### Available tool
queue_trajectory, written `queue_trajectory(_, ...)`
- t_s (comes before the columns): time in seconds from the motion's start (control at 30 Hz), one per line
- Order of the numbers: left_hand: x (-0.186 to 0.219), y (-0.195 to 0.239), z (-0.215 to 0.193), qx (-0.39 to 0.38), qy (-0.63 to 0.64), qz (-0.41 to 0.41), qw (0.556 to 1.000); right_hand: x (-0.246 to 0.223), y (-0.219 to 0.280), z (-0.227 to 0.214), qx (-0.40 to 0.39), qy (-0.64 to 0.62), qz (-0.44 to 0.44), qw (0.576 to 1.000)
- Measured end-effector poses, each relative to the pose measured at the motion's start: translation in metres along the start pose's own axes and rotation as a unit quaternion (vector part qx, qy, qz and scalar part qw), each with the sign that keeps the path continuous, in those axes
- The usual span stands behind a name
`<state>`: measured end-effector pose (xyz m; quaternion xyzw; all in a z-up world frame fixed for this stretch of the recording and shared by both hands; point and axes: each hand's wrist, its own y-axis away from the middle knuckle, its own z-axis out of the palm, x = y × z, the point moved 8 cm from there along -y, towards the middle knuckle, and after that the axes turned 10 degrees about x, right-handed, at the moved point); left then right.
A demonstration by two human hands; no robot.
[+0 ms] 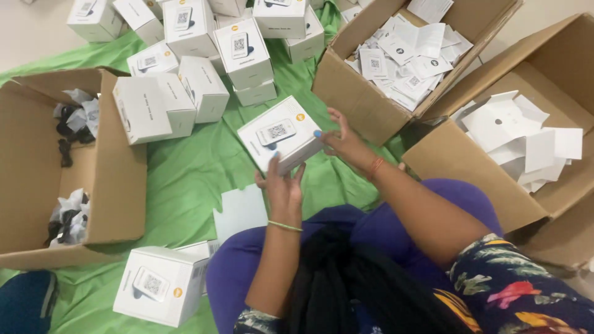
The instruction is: The person sits on a green sheet and repeatedly opens small white boxes, inserts a white paper insert, and closes the boxes. The person places the closed boxes into a stack and occasionally reaches into a larger cardboard box to retrieve more inserts.
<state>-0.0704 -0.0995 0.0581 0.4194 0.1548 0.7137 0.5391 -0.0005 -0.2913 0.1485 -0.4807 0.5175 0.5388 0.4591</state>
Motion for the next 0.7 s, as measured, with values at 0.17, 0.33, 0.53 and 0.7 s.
queue_trajectory(0.17, -0.100, -0.060, -0.069, -0.011, -0.209, -0.070, 0.975, 0.124, -0.058, -0.010, -0.072, 0.190, 0.089, 0.975)
queue_trajectory(0.33, -0.085, -0.123, -0.098, 0.123, -0.313, -0.054, 0.940, 0.112, -0.059, 0.004, -0.004, 0.418, -0.065, 0.906)
queue_trajectory(0.53, -0.051, -0.093, -0.032, 0.027, -0.256, 0.016, 0.966, 0.046, -0.010, 0.041, -0.074, 0.539, -0.181, 0.819)
queue_trajectory(0.7, -0.044, -0.108, -0.037, -0.038, -0.310, 0.094, 0.945, 0.068, -0.016, 0.048, -0.123, 0.575, -0.302, 0.751)
